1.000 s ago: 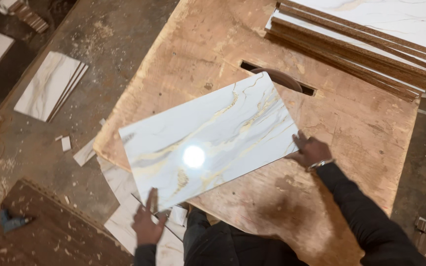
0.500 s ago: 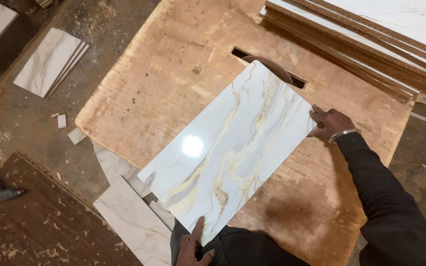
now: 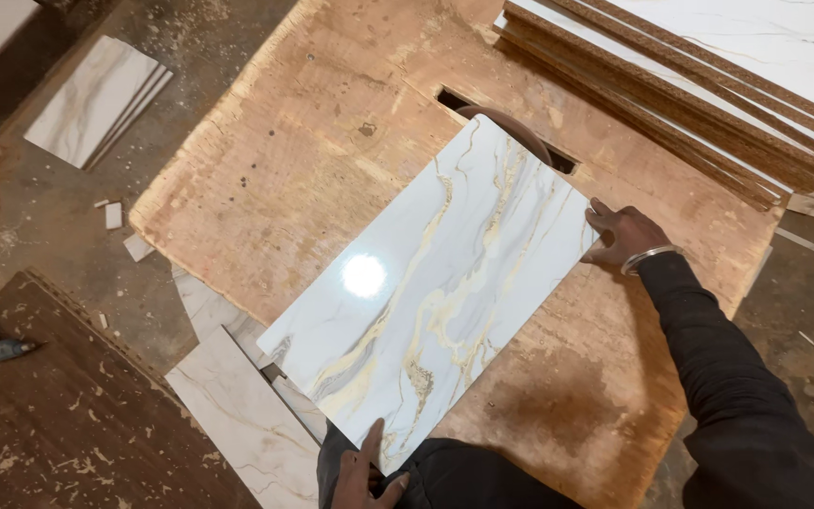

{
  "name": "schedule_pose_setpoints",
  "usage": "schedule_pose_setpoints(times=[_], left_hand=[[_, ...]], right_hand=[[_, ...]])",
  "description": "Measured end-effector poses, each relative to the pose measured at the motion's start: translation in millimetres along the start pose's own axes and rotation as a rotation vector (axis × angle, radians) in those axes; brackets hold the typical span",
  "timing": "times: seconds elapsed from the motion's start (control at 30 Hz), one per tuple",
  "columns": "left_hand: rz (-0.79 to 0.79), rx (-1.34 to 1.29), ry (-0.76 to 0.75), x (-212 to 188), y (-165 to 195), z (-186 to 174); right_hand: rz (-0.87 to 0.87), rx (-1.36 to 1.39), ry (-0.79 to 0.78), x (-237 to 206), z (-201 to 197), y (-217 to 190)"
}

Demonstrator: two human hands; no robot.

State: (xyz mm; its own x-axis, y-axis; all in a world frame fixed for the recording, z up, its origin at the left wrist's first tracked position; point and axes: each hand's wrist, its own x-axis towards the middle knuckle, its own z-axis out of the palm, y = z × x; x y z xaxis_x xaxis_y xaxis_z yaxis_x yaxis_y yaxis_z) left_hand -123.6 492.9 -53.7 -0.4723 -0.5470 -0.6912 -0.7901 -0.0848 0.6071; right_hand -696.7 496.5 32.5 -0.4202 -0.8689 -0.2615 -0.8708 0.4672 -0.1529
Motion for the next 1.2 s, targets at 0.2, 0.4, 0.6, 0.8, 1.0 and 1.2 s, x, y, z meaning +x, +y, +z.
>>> schedule_pose_setpoints(times=[0.2, 0.4, 0.6, 0.8, 1.0, 1.2], left_hand=[[-0.031, -0.226, 0.231, 2, 0, 8], [0.156, -0.284, 0.535, 24, -37, -22], [-0.410, -0.034, 0.506, 26, -61, -115], [-0.155, 0.265, 0.707, 48, -55, -189], [0.303, 0.357, 0.816, 106, -20, -227], [0.511, 0.525, 0.706, 167, 33, -240]], right_hand=[[0.158, 0.138, -0.105, -5, 10, -15], [0.159, 0.231, -0.029, -36, 32, -35], [0.272, 0.340, 0.132, -100, 101, -70], [0.498, 0.260, 0.525, -182, 170, -139], [0.522, 0.326, 0.548, -228, 185, -148], [0.959, 0.455, 0.187, -266, 176, -170]])
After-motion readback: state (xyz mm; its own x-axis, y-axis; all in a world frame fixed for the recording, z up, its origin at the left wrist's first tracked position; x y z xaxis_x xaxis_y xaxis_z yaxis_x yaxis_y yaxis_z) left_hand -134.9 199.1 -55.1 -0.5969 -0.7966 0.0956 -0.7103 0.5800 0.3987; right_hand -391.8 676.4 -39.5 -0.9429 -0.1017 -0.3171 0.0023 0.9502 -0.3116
